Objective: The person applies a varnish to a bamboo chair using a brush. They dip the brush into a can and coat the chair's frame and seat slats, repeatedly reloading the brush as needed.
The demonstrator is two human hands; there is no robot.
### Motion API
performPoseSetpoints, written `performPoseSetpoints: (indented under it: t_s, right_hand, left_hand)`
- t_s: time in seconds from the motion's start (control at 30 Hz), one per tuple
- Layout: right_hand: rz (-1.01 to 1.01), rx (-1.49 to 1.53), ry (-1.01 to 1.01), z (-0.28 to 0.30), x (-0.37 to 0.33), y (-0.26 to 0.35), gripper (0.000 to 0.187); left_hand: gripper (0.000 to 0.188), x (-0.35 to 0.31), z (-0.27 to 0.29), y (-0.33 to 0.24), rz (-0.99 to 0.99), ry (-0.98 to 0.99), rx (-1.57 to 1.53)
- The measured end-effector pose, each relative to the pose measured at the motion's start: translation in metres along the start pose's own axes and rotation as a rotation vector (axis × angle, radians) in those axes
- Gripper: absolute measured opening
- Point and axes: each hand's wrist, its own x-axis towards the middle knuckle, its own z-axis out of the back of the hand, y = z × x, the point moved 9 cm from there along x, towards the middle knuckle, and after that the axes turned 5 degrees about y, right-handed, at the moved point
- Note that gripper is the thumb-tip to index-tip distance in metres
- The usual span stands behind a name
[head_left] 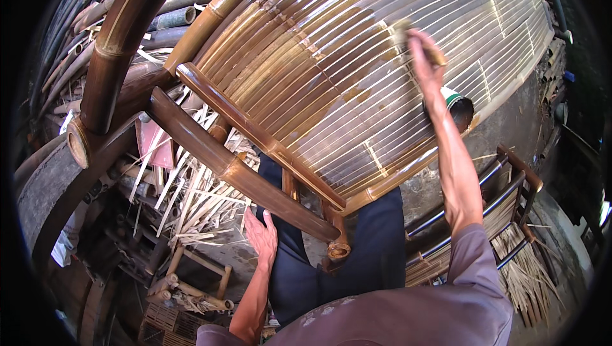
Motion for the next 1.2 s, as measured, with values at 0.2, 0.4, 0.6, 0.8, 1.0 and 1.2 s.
performPoseSetpoints:
  t_s: [0.2,0.4,0.6,0.8,1.0,1.2]
  right_hand:
    - [-0.366,0.262,0.631,-0.207,-0.142,-0.020,0.032]
    - [0.240,-0.325,0.349,-0.116,0.039,-0.007,0.021]
    - [-0.042,-0.313,0.072,-0.113,0.063,-0.007,0.065]
    - [0.156,-0.096,0.650,-0.190,-0.036,0.020,0.018]
    - [-0.113,-0.666,0.024,-0.050,-0.014,-0.008,0.028]
    - [-0.119,0.036,0.636,-0.187,-0.201,-0.013,0.024]
  left_hand:
    - [0.064,0.017,0.009,-0.009,-0.027,0.021,0.076]
    - [0.059,0.024,0.013,0.004,-0.030,-0.048,-0.031]
    - [0.058,0.032,0.012,0.005,0.005,-0.023,0.006]
    - [0.056,0.027,0.026,-0.001,0.041,-0.038,-0.016]
    - [0.056,0.029,0.013,0.000,0.015,0.008,0.018]
    - [0.055,0.026,0.013,0.006,0.011,-0.023,0.035]
